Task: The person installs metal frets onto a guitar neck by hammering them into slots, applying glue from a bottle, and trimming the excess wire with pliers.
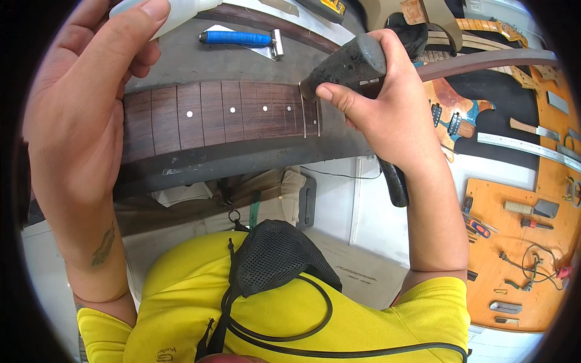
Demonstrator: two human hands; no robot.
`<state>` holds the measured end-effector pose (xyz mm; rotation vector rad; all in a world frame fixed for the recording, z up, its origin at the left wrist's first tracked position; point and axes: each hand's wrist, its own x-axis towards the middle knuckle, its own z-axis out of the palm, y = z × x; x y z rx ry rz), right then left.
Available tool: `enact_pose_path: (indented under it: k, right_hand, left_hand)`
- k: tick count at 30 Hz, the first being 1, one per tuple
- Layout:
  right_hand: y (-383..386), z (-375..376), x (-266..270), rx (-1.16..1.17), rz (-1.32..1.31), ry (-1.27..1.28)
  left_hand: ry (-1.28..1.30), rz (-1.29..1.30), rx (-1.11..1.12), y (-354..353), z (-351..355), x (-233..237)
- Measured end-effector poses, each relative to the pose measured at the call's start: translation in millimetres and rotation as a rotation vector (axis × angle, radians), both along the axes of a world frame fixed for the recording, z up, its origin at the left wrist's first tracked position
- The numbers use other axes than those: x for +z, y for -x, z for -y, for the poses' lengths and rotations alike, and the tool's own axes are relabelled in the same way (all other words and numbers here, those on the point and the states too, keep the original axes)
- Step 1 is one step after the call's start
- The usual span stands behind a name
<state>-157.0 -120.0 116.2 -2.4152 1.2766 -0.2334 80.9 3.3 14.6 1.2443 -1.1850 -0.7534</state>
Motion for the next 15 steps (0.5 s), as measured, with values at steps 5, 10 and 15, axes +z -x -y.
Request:
enact_pose_path:
  k: [5,10,15]
  right_hand:
    - [-0.4,-0.4,1.4,-0.006,-0.010,0.007]
    - [-1.9,-2.0,1.0,-0.029,-0.007,0.011]
    - [-2.7,-2.1,1.0,-0.016,-0.003,-0.003]
  left_hand:
    - [0.010,-0.004,0.005,-2.4,-0.8,-0.4]
    - [0.021,-0.004,0.015,-5.4,-3.1,-1.8]
    - [0.029,-0.006,0.019,-6.5,-4.1,-4.2]
